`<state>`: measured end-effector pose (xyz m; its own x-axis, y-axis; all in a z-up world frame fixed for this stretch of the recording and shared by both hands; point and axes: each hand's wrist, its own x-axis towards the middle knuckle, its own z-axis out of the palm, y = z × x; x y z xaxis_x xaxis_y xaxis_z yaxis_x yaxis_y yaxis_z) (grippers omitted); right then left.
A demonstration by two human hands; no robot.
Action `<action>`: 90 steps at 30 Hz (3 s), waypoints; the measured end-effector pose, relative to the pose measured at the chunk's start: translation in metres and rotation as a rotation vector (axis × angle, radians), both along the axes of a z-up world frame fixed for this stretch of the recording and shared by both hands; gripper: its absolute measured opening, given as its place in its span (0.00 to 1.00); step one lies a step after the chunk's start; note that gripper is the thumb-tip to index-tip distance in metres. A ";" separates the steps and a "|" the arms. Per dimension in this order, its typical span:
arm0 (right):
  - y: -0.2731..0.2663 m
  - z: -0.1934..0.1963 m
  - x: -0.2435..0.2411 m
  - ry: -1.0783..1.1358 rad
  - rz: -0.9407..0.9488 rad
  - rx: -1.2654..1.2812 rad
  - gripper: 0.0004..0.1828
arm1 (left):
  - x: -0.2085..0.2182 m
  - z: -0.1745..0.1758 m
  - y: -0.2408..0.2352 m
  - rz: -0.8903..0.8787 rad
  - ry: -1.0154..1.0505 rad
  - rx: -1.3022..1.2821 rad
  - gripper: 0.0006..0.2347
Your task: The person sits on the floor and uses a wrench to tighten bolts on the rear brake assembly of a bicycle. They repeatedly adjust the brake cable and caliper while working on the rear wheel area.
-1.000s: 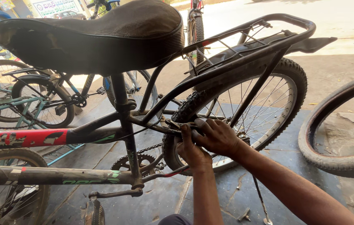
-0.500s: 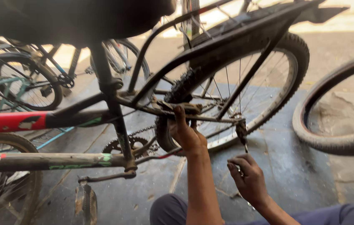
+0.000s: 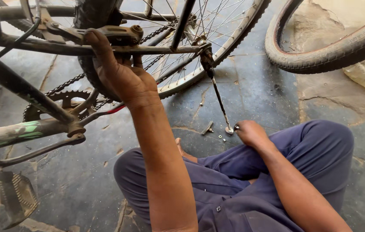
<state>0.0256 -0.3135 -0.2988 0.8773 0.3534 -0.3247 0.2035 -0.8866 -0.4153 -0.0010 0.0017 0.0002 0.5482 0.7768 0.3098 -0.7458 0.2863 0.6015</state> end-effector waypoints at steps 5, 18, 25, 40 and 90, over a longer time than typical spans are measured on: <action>0.030 -0.015 -0.017 -0.078 0.213 -0.008 0.14 | 0.002 0.000 0.001 0.025 0.015 0.019 0.35; 0.059 -0.089 -0.035 -0.296 0.262 -0.057 0.05 | 0.003 0.012 -0.006 0.067 0.049 -0.191 0.24; 0.053 -0.082 -0.036 -0.253 0.198 -0.134 0.08 | -0.010 0.027 -0.019 0.045 0.006 -0.169 0.21; 0.121 0.202 -0.025 -0.614 0.153 0.686 0.09 | -0.012 0.033 -0.019 0.070 0.084 -0.235 0.20; 0.220 0.363 0.012 -1.673 0.750 0.524 0.22 | -0.019 0.040 -0.016 0.002 -0.096 -0.247 0.20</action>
<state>0.0379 -0.0931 0.0638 -0.2232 0.5230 0.8226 0.8511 -0.3069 0.4261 -0.0198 -0.0144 0.0399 0.5239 0.8363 0.1617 -0.7968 0.4141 0.4401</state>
